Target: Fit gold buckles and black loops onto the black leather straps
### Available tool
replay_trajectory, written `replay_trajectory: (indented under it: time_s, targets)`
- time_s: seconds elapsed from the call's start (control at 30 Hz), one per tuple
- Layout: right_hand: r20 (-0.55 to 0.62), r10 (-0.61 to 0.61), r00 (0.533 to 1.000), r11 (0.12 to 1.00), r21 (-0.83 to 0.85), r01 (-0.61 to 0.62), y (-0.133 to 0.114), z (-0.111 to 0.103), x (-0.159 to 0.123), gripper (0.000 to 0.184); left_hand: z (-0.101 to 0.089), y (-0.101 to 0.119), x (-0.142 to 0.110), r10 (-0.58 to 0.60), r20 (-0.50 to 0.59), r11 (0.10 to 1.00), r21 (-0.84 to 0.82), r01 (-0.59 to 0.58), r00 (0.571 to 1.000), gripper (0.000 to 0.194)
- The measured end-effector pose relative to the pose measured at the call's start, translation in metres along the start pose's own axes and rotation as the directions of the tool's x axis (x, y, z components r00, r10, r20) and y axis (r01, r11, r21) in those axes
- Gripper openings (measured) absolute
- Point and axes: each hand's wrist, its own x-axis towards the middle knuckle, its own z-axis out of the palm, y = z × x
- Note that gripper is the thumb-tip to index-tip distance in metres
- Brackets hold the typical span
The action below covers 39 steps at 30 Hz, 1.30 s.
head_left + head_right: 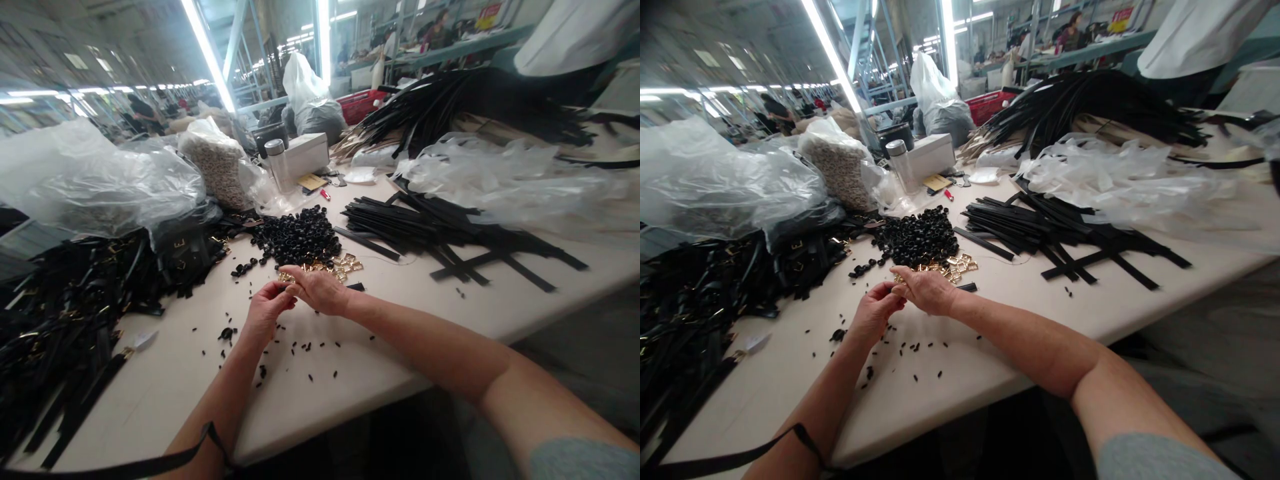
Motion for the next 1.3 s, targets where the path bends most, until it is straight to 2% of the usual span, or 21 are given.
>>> replay_trajectory:
  time_s: [0.13,0.33,0.47,0.57,0.77,0.87,1.0,1.13,1.3]
  targets:
    - [0.058,-0.04,0.997,0.997,-0.067,0.044,0.002,-0.003,0.001,0.031,-0.005,0.004,0.0,0.072,-0.018,0.986,0.152,-0.068,0.997,0.03]
    - [0.118,-0.051,0.992,0.981,-0.181,0.072,0.007,-0.013,0.003,0.031,-0.013,0.01,0.001,0.096,-0.001,0.969,0.229,-0.094,0.995,0.03]
    - [0.09,0.039,0.995,0.972,-0.236,-0.017,0.009,-0.025,0.005,0.03,-0.027,0.016,0.007,0.139,-0.048,0.957,0.265,-0.122,0.989,0.03]
    - [0.042,0.118,0.992,0.963,-0.249,-0.104,0.011,-0.031,0.008,0.028,-0.041,0.02,0.012,0.191,-0.093,0.923,0.355,-0.147,0.977,0.03]
    - [0.02,0.126,0.992,0.974,-0.194,-0.119,0.01,-0.034,0.008,0.026,-0.058,0.025,0.016,0.259,-0.076,0.804,0.569,-0.172,0.963,0.029]
    - [0.063,0.094,0.994,0.981,-0.175,-0.082,0.005,-0.031,0.006,0.028,-0.054,0.027,0.013,0.227,-0.06,0.825,0.543,-0.159,0.972,0.034]
    - [0.117,0.004,0.993,0.989,-0.148,0.014,-0.002,-0.022,0.003,0.03,-0.031,0.023,0.005,0.139,0.083,0.888,0.43,-0.161,0.987,0.039]
    - [0.157,-0.032,0.987,0.993,-0.107,0.05,-0.004,-0.015,0.002,0.031,-0.015,0.018,-0.002,0.182,0.156,0.868,0.439,-0.233,0.971,0.033]
    - [0.217,-0.036,0.976,0.995,-0.087,0.056,-0.005,-0.017,0.003,0.033,-0.022,0.017,-0.002,0.238,0.178,0.801,0.52,-0.297,0.955,0.03]
